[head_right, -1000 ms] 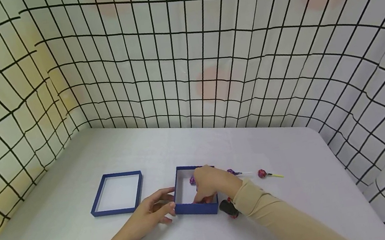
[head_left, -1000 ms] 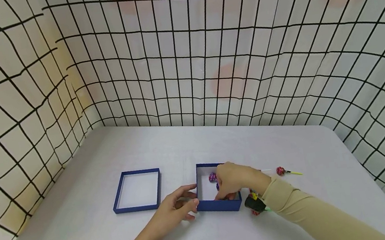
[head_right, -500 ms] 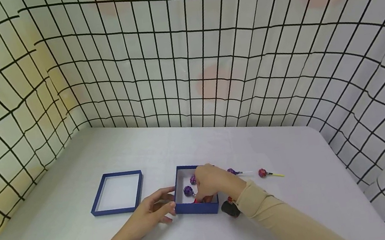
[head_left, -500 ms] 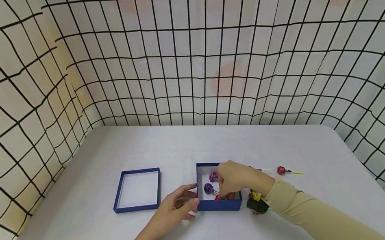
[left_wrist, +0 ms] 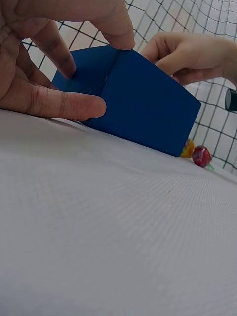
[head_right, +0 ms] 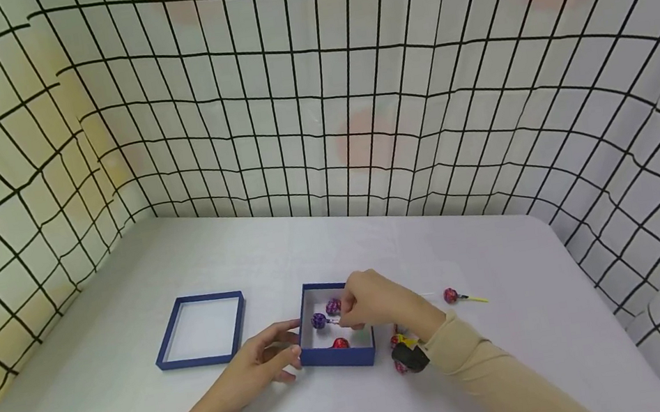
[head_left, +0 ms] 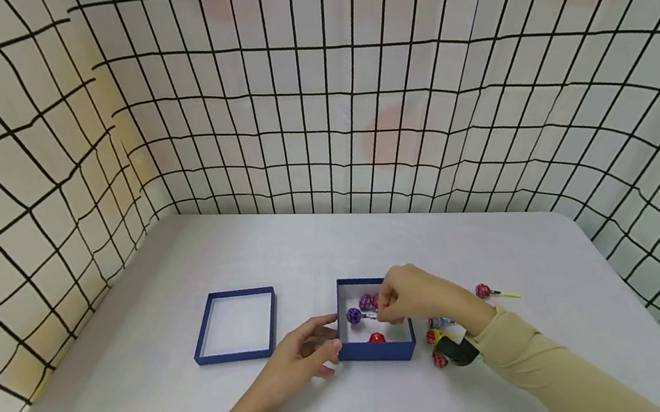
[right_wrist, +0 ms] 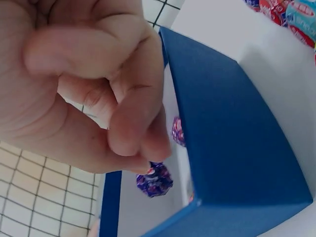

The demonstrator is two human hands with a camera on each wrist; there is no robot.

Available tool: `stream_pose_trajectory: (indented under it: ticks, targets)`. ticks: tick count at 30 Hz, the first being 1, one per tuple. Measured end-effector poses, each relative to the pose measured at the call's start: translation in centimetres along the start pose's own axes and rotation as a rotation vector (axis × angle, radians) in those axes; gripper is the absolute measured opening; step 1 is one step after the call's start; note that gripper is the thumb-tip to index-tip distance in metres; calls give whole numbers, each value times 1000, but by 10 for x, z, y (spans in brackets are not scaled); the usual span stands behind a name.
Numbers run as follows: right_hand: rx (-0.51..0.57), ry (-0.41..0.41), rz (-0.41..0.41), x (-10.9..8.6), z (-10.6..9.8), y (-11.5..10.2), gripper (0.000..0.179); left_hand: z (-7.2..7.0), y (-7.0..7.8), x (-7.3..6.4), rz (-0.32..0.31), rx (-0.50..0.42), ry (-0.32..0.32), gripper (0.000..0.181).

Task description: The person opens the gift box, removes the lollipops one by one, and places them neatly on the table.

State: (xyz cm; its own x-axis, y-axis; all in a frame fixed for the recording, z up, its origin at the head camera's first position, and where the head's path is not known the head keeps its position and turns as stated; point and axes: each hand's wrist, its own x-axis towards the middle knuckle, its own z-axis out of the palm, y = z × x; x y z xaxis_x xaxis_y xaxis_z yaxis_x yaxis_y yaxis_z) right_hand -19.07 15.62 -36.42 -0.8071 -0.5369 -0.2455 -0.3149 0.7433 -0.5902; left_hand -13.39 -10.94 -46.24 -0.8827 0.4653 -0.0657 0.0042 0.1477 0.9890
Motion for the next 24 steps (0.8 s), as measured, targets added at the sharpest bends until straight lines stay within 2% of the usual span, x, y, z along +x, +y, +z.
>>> stream_pose_trajectory:
  ticks: [13,24]
  targets:
    - [58,119,-46,-24,-15,21,16,0,1,-1,4,-4,-5,59]
    - [234,220,0,-59,-23,51,18,0,0,0,0,0,-2,60]
